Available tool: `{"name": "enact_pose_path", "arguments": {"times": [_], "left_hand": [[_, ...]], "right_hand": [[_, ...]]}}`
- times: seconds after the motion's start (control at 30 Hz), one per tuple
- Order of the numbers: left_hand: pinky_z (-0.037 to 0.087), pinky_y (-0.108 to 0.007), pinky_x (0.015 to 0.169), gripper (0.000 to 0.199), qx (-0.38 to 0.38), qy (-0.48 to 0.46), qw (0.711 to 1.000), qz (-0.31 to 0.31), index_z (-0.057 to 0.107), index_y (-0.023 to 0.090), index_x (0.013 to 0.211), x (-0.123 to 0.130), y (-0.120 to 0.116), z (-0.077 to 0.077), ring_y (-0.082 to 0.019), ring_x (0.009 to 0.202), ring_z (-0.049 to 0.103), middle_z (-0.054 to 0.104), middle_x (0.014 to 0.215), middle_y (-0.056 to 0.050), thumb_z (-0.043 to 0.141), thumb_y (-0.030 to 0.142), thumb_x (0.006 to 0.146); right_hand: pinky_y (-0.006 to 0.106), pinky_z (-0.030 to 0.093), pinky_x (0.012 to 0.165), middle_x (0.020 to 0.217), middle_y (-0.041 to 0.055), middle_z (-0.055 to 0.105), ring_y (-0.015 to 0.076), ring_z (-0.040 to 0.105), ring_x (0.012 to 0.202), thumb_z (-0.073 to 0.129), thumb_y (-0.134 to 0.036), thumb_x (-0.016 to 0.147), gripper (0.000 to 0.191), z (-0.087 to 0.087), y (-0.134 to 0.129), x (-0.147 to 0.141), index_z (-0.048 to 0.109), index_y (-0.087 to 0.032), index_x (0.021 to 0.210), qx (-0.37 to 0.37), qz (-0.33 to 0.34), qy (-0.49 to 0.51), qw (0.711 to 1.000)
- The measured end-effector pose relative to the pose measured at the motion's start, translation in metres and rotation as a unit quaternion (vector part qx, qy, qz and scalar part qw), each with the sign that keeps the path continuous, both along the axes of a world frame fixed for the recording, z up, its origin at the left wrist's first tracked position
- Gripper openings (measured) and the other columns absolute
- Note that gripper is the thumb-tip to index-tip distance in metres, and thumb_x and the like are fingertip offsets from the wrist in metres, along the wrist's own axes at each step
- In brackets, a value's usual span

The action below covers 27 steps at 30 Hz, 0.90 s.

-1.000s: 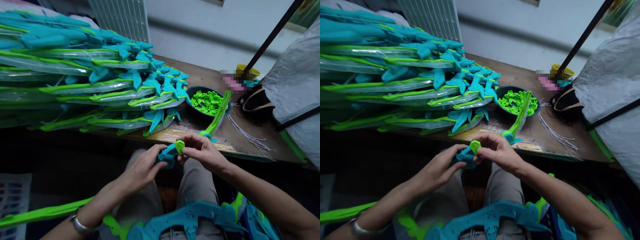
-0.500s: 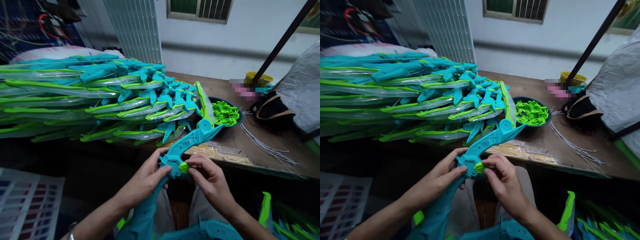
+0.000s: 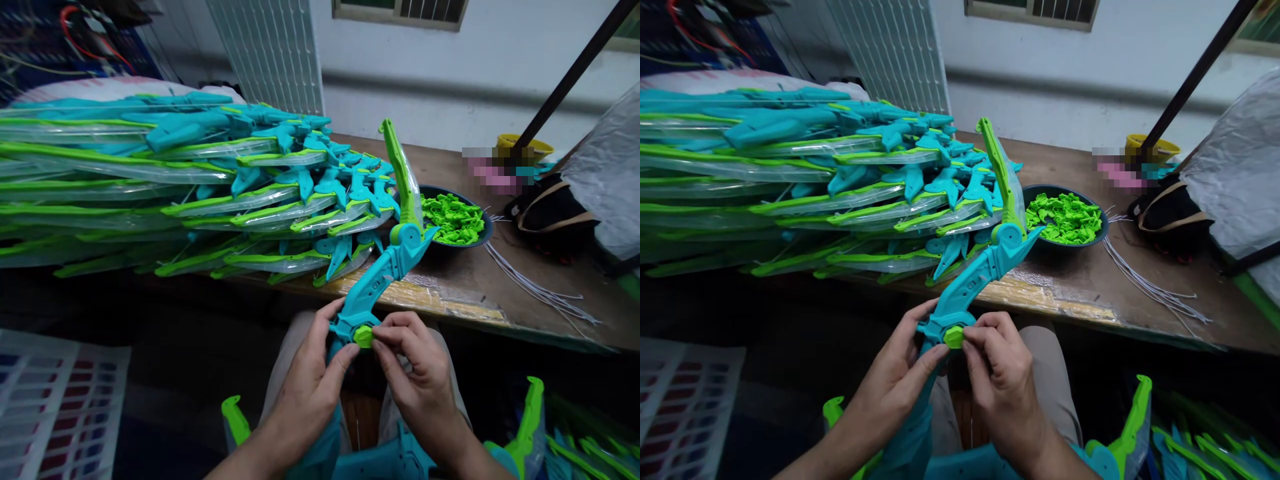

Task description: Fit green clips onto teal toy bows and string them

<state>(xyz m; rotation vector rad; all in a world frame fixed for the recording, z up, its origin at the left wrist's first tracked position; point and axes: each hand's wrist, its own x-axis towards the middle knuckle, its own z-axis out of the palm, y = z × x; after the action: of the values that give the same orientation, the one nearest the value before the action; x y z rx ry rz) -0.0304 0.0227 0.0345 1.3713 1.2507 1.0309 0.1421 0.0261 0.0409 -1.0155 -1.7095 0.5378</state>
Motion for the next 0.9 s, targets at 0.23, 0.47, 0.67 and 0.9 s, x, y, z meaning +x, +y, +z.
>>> {"name": "enact_pose_path", "arguments": {"times": [0.23,0.47,0.67,0.9], "left_hand": [[0.047,-0.035,0.104,0.049,0.049,0.026,0.997,0.044,0.042,0.028,0.144,0.007,-0.006,-0.006,-0.02,0.118,0.062,0.061,0.133,-0.005,0.059,0.042,0.1],[0.053,-0.031,0.091,0.044,0.117,0.087,0.987,0.075,0.046,0.026,0.14,0.006,-0.011,-0.006,-0.02,0.106,0.068,0.066,0.124,-0.006,0.059,0.036,0.099],[0.053,-0.031,0.092,0.038,0.159,0.125,0.975,0.091,0.047,0.023,0.137,0.009,-0.017,-0.007,-0.021,0.111,0.066,0.066,0.126,-0.008,0.055,0.031,0.1],[0.054,-0.035,0.076,0.052,0.008,0.051,0.992,0.118,0.056,0.02,0.128,0.001,-0.008,0.005,-0.025,0.087,0.067,0.07,0.105,-0.009,0.067,0.052,0.089]], "right_hand": [[0.014,0.051,0.074,0.098,0.0035,0.057,0.008,0.06,0.086,0.054,-0.007,0.099,0.015,0.0,-0.006,-0.004,0.064,-0.018,0.101,-0.006,-0.01,-0.019,1.0],[0.018,0.05,0.099,0.124,0.0021,0.065,0.013,0.062,0.117,0.059,-0.021,0.099,0.035,0.0,0.001,0.008,0.058,-0.025,0.134,-0.128,0.067,-0.018,0.989],[0.02,0.053,0.085,0.108,0.0023,0.07,0.0148,0.067,0.1,0.06,-0.025,0.095,0.022,-0.009,0.004,0.004,0.064,-0.021,0.116,-0.175,0.062,0.004,0.983],[0.026,0.053,0.081,0.1,0.0048,0.072,0.0178,0.067,0.093,0.067,-0.029,0.092,0.023,-0.012,0.014,-0.007,0.068,-0.016,0.111,-0.232,0.108,0.059,0.965]]}}
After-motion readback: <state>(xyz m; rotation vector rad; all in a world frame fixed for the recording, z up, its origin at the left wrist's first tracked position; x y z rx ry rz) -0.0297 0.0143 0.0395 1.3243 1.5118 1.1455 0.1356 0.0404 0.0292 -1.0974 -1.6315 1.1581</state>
